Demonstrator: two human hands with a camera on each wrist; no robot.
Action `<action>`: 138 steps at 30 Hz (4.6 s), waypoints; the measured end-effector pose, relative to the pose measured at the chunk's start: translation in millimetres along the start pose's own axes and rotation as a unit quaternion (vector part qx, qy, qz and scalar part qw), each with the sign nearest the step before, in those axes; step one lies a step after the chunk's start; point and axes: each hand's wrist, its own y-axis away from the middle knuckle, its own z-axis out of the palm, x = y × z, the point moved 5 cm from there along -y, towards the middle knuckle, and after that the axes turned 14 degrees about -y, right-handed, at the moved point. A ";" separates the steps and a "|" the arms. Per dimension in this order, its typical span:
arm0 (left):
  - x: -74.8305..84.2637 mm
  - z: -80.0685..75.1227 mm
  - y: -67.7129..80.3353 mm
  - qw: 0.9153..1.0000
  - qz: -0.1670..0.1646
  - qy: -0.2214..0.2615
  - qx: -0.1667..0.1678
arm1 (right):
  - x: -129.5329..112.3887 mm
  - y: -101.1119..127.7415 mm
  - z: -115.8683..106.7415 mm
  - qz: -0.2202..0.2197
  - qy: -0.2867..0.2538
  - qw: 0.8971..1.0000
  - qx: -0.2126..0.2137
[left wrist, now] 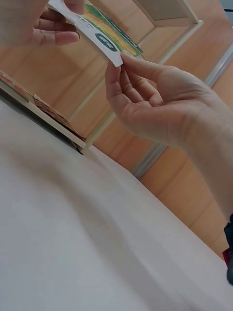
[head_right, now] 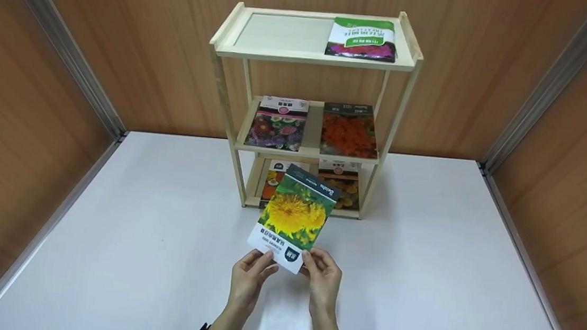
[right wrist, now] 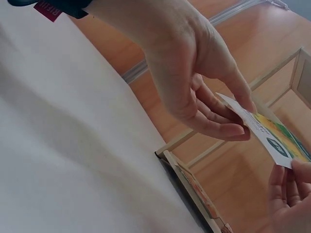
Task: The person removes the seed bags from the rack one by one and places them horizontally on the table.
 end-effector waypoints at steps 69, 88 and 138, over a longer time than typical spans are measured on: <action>6.7 32.4 11.6 0.998 0.041 0.052 -0.018 | 0.9 -16.5 -15.6 0.005 -0.036 0.999 -0.021; 23.1 10.5 3.6 0.995 0.096 0.021 -0.007 | -25.9 9.5 8.2 0.076 0.032 0.993 -0.081; 39.8 -76.7 -25.8 0.969 0.092 -0.231 0.010 | -3.0 14.5 20.0 0.035 0.164 0.977 -0.134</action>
